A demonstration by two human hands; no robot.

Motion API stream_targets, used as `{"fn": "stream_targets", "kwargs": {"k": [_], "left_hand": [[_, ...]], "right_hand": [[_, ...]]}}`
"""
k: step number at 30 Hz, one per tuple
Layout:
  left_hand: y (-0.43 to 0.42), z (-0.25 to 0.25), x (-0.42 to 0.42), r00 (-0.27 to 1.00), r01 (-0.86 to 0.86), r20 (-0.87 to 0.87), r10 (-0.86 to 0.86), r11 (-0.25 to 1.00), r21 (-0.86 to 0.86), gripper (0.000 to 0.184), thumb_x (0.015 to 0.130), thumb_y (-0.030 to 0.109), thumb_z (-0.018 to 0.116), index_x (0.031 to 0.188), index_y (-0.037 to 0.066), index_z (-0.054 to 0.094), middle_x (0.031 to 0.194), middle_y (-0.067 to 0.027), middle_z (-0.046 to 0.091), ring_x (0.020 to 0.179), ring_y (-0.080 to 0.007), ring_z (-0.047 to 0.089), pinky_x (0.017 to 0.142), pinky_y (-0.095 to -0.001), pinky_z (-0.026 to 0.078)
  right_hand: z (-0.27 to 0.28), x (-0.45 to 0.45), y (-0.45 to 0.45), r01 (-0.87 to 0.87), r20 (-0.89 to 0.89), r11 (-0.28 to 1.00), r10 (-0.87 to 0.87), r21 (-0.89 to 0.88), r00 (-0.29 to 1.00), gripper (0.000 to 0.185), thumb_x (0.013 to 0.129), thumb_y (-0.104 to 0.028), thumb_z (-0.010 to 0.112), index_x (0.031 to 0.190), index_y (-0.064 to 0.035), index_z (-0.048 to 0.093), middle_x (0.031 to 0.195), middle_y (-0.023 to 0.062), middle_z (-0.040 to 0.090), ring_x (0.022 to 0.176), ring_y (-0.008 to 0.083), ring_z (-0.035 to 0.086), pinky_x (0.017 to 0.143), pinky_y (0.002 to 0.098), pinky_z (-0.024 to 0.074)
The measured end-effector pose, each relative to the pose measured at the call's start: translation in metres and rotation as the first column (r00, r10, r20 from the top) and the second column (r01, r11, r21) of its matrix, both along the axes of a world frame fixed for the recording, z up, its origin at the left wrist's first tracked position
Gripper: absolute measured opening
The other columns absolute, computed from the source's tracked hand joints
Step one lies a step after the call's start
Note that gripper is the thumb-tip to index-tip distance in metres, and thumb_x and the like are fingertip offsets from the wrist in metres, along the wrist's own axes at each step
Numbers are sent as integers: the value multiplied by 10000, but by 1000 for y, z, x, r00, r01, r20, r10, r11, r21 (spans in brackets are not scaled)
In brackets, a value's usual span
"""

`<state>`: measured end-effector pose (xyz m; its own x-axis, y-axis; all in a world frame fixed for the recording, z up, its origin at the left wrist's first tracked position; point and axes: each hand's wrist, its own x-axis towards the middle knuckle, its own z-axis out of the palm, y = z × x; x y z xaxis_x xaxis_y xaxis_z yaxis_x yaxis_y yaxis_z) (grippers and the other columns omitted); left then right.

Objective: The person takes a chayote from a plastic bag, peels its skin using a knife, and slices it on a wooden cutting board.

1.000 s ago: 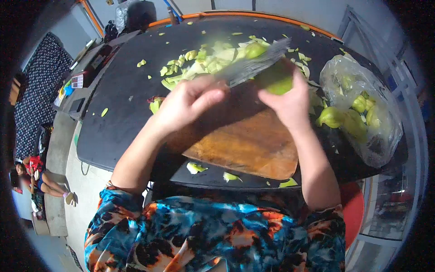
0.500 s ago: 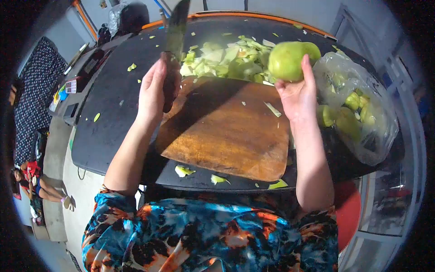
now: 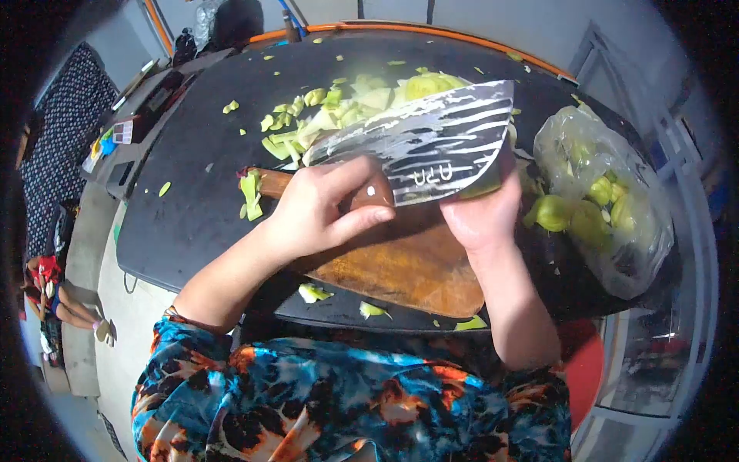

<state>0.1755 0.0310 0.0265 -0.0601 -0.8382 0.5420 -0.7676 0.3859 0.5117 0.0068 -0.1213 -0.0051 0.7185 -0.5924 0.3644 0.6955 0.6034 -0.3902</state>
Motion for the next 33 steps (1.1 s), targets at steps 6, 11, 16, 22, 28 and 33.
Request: {"fn": "stream_targets", "kwargs": {"k": [6,11,16,22,28,33], "left_hand": [[6,13,-1,992,-34,117,38,999,-41,294,813,319,721,831,68,570,664,-92,540,607,-299,583,566,-361,454],[6,8,1,994,-51,89,58,996,-80,289,812,322,720,821,75,568,673,-97,556,624,-302,599,568,-375,458],[9,11,-3,995,-18,94,20,1000,-25,305,820,348,709,830,79,565,639,-99,556,608,-317,601,552,-385,462],[15,15,-9,994,-5,105,3,1000,24,337,816,377,707,838,78,554,652,-102,554,616,-319,597,548,-391,456],[8,7,-10,986,-9,165,7,1000,14,348,805,383,711,843,72,561,713,-108,583,678,-332,609,589,-390,480],[-15,8,40,896,-443,-52,441,896,-24,319,872,349,620,933,37,640,767,-192,653,734,-361,654,627,-419,512]], "right_hand": [[-21,0,-7,-247,-72,969,247,14,966,545,955,-460,419,1323,-62,485,1306,96,541,1190,258,515,1021,460,405],[-17,0,-1,-301,-92,953,302,23,949,604,944,-516,390,1347,-72,465,1328,99,529,1209,274,516,1002,493,427],[-14,2,-1,-199,-177,973,176,-119,968,522,936,-412,520,1308,-49,473,1280,92,537,1184,244,515,1018,426,416],[-23,0,0,-25,-333,990,-23,-140,943,432,924,-373,560,1214,-54,535,1159,84,602,1064,224,587,939,393,484],[-22,3,1,-97,-290,991,67,-92,955,426,953,-371,499,1217,-39,536,1165,106,601,1062,244,584,944,411,482],[11,8,40,-221,-515,922,27,-319,857,556,766,-198,674,1257,-29,476,1074,143,596,664,169,577,505,288,466]]}}
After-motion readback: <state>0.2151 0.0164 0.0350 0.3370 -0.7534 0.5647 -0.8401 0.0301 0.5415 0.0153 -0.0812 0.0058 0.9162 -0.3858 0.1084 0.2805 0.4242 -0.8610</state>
